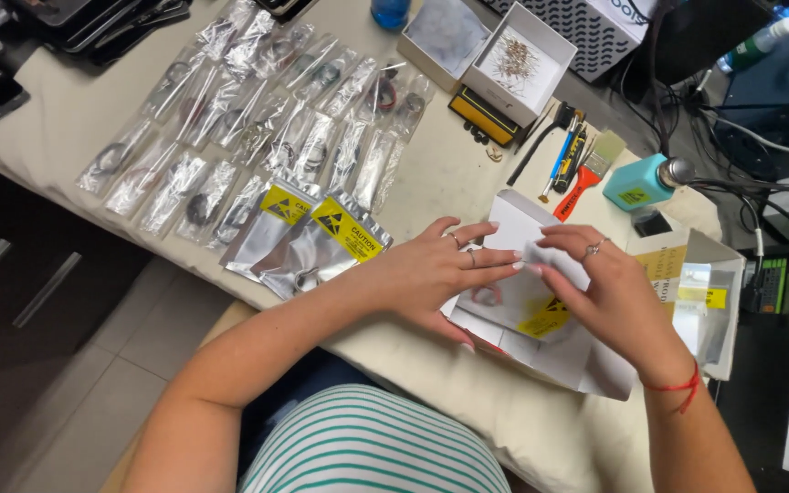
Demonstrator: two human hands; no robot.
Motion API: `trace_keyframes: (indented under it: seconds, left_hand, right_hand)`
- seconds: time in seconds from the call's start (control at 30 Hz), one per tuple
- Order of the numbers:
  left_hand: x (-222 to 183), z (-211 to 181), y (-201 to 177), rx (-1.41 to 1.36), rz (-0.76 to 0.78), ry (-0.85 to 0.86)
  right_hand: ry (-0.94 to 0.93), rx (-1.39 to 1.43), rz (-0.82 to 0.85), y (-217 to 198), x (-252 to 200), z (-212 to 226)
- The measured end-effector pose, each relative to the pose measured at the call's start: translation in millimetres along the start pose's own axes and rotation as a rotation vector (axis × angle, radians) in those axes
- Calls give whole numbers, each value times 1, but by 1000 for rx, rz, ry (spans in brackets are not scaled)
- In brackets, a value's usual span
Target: Placing small electronic components and anti-static bags into a cardboard box for storage or shipping.
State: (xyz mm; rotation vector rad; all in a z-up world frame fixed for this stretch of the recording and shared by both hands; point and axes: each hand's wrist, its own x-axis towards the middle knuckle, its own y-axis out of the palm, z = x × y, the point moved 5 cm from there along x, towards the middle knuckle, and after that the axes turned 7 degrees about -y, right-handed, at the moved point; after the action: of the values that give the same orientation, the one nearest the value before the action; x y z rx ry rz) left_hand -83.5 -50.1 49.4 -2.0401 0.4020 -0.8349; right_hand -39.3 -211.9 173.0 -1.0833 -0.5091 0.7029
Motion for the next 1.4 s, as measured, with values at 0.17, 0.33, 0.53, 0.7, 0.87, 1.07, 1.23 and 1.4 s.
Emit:
trace_keyframes:
  seconds: [0.17, 0.33, 0.53, 0.7, 0.87, 1.07, 1.23, 1.4]
  left_hand:
    - [-2, 10, 38, 37, -39, -3]
    - [2, 10, 37, -124, 226, -46]
    - [7, 1, -10, -125, 195, -84]
    - [9, 2, -11, -151, 189, -99]
    - [10, 1, -14, -163, 192, -95]
    - [11, -1, -17, -178, 200, -84]
    - [7, -2, -21, -192, 200, -85]
    - [12, -5, -22, -211, 200, -85]
  right_hand:
    - [-321, 54, 63, 26, 83, 59]
    - [-555, -46, 356, 106, 155, 106]
    - [-768, -383, 429, 176, 176, 119]
    - [-756, -409, 478, 186, 183, 112]
    - [-747, -391, 496, 192, 182, 111]
    - [-746, -384, 497, 192, 184, 108]
    - [-722, -322, 544, 189, 188, 108]
    - [-559, -84, 700, 182, 184, 108]
